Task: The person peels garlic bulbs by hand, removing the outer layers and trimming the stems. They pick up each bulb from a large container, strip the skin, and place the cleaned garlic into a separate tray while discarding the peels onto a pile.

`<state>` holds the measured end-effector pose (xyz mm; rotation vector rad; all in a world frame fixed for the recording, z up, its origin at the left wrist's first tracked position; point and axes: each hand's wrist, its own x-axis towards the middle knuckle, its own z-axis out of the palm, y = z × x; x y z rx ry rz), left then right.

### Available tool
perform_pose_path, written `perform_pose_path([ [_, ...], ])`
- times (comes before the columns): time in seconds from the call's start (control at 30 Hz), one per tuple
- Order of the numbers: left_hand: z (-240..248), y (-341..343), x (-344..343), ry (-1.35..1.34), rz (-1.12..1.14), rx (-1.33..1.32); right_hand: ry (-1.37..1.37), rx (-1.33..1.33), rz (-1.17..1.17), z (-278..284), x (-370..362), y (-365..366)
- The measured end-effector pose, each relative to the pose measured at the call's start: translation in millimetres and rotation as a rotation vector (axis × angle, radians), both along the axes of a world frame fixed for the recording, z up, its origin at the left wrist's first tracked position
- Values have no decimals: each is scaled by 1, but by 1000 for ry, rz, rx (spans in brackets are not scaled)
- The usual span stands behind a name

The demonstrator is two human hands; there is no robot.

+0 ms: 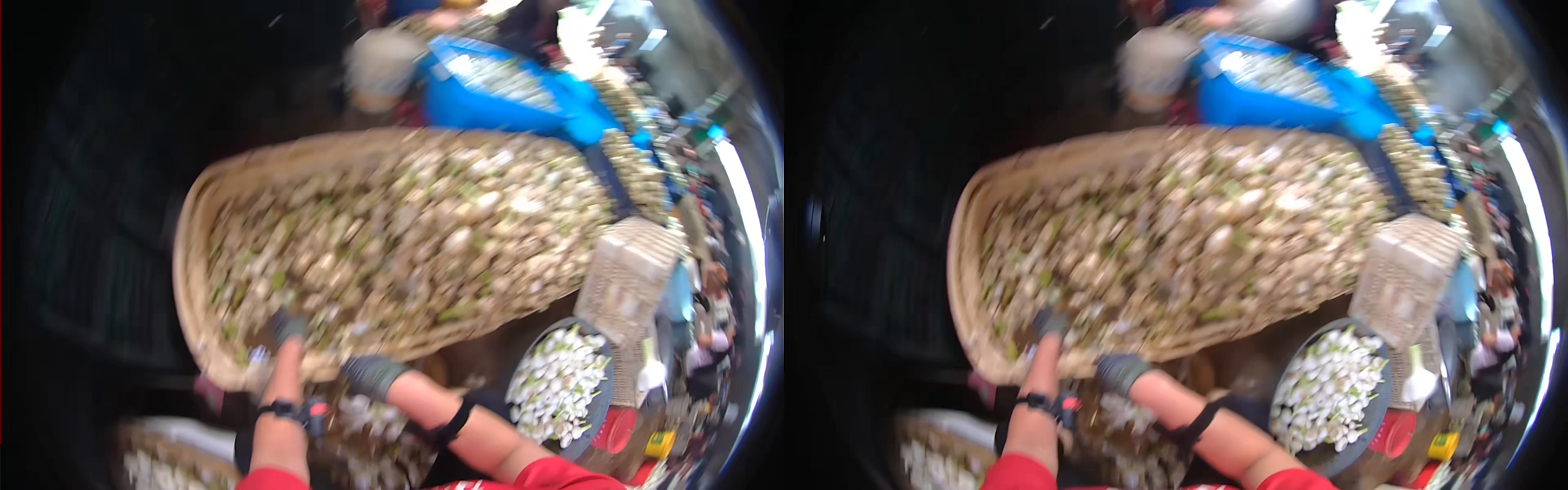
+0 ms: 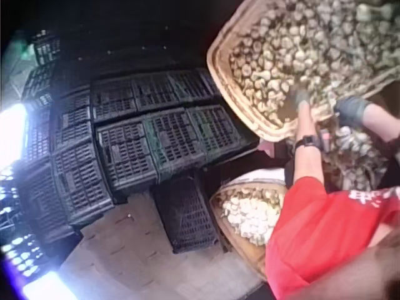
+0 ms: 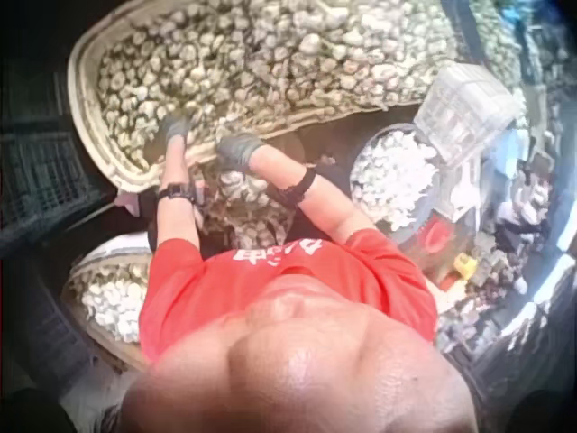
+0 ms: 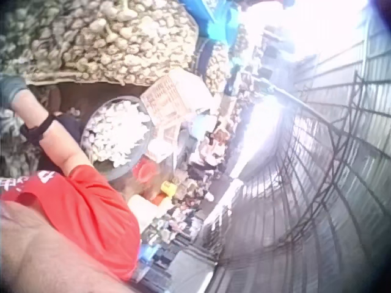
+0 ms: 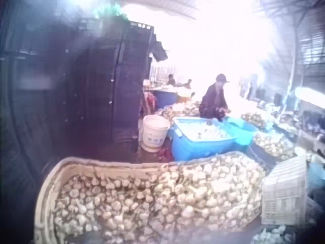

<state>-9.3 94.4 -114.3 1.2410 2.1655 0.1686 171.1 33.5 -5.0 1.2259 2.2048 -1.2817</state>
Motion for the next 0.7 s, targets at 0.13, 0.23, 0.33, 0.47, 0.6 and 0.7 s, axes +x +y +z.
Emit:
perform_pose_path([
  [0.13,-145,-79,-130,270,99,-5,129,127,83,12,-27,-12],
  [0.23,-141,-53,-76,-33,-86,-331,62,171,35,11,4,-6],
  [0.33,-111,-33,-68,14,-319,-423,79,155,39,10,6,-7],
  [0.47,-12,-22,-55,-135,-320,-453,175,106,-115,39,-11,6],
  [0.6,129,-25,27,-1788,535,-242,414,498,-439,48,0,27],
  [0.7,168,-35,51,-1997,784,-68,961,442,-766,57,24,38],
])
